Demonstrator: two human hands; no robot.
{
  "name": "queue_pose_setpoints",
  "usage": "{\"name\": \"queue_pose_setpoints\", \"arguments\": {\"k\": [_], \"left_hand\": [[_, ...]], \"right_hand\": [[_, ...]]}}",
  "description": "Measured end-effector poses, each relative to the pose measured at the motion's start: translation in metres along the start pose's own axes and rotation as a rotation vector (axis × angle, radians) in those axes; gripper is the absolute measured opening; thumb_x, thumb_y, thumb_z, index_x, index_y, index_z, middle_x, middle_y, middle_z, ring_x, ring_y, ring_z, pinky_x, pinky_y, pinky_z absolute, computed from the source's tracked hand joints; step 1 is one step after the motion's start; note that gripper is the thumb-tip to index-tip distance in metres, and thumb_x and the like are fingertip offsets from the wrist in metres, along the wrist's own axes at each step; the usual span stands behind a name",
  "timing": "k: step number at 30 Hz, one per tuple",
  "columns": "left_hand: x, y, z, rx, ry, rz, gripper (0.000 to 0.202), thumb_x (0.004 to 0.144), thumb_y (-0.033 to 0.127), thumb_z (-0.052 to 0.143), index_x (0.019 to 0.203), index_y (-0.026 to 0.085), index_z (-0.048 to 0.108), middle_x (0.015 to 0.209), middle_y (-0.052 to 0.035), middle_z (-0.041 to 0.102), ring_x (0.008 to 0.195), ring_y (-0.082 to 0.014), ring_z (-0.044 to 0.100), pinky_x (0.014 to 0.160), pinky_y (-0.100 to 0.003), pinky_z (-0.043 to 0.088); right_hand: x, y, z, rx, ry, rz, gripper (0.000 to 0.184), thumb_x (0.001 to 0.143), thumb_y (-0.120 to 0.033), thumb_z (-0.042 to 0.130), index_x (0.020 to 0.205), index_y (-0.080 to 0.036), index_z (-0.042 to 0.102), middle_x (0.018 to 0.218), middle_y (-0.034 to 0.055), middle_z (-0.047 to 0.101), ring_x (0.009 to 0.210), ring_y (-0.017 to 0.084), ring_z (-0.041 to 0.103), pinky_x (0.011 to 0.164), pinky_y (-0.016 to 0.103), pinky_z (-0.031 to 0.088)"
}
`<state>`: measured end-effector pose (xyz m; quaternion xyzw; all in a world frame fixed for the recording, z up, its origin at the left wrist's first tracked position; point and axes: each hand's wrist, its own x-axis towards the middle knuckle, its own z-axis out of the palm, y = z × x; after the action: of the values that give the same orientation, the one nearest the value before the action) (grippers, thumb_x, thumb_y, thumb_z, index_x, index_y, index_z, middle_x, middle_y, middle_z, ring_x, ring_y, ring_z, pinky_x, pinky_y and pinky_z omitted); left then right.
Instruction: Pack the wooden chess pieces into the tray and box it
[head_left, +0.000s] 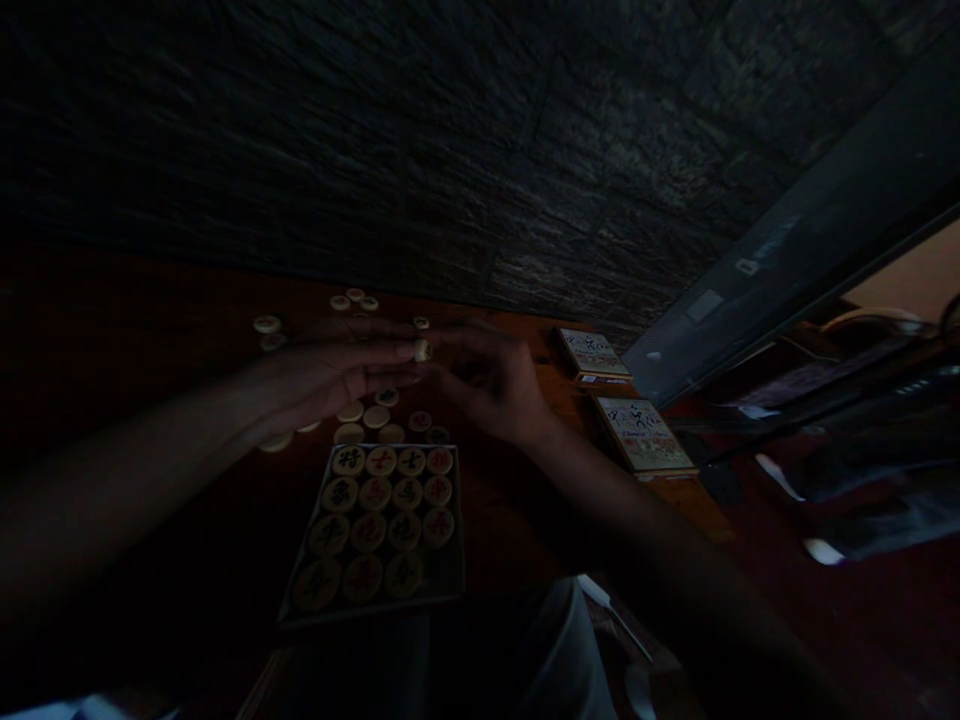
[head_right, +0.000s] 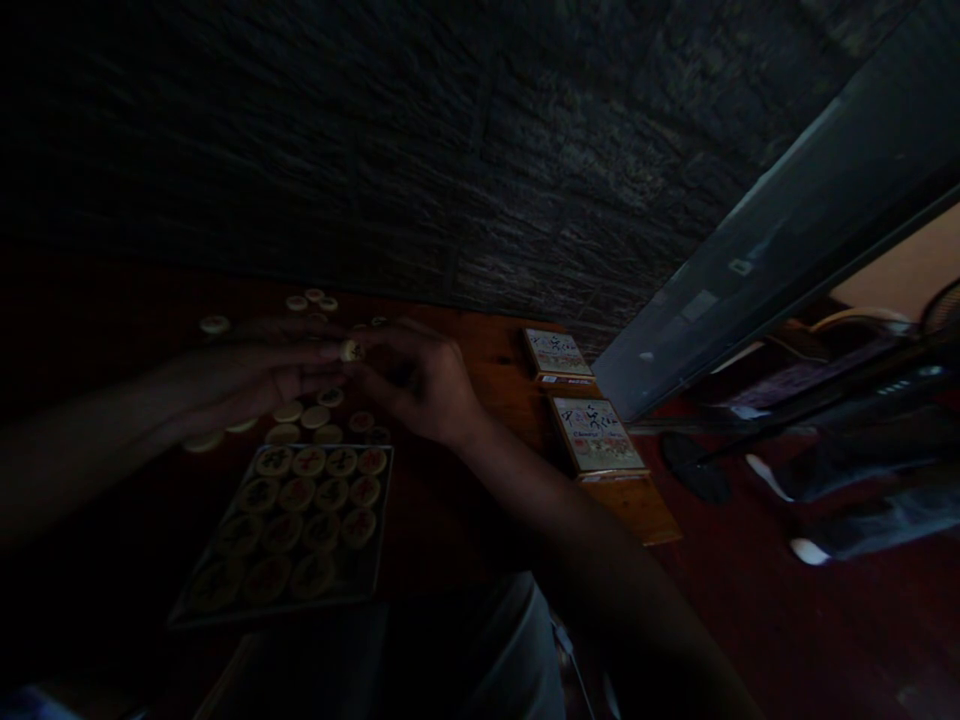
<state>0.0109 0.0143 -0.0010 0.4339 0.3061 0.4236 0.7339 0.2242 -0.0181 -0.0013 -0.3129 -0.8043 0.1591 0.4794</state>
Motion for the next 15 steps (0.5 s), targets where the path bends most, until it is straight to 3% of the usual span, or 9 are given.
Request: {"name": "queue_pose_setpoints", "arguments": {"k": [15], "left_hand": [[0.0037,-0.0039,-0.0045,0.018,-0.058,-0.077,0.022,0.078,0.02,0.089,0.098,0.014,0.081,0.096,-0.0074,0.084,0.084,-0.0173,0.08,0.078,-0.027,0.066]], "right_hand": [[0.0012,-0.0018,-0.0043,-0.058,0.013,-0.069,0.027,0.095,-0.026,0.074,0.121,-0.019,0.075,0.111,0.0067,0.075,0.088,0.015,0.069,0.075,0.029,0.057]]}}
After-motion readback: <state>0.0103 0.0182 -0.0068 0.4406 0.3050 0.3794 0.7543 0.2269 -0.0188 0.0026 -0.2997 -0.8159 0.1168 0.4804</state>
